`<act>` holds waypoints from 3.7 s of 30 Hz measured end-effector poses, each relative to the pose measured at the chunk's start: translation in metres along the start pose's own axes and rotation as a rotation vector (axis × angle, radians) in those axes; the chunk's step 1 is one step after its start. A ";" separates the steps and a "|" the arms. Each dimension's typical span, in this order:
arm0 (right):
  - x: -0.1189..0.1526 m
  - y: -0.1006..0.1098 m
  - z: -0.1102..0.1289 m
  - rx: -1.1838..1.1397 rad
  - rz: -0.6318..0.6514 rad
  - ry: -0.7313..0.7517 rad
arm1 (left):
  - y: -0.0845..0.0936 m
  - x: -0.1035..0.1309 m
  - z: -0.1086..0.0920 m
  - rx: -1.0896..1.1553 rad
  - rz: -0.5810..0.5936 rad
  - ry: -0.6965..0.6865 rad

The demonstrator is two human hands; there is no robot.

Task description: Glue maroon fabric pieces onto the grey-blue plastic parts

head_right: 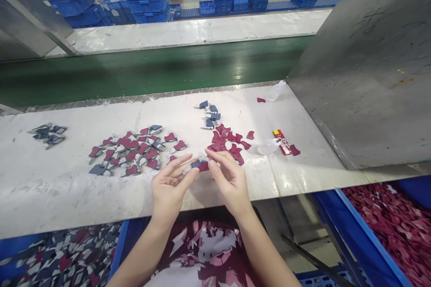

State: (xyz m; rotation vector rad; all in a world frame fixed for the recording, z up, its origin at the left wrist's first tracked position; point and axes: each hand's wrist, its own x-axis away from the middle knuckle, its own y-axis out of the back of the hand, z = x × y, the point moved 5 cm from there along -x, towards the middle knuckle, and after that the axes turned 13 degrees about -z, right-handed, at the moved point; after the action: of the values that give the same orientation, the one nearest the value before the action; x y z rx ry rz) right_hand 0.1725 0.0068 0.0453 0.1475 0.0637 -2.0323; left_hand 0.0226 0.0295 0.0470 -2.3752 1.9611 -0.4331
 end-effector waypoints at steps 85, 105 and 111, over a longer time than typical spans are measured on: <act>0.006 -0.016 -0.023 -0.185 -0.073 -0.255 | 0.009 -0.002 0.005 -0.085 0.048 -0.036; 0.005 0.002 0.025 0.487 -0.052 0.868 | 0.008 0.000 -0.008 -0.157 0.148 -0.064; 0.008 -0.001 0.023 0.525 -0.010 0.911 | 0.006 0.005 -0.009 -0.166 0.160 0.004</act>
State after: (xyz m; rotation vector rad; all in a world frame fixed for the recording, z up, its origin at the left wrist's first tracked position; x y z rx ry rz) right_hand 0.1662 -0.0021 0.0667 1.3863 0.0967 -1.7948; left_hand 0.0152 0.0247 0.0550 -2.2829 2.2504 -0.2772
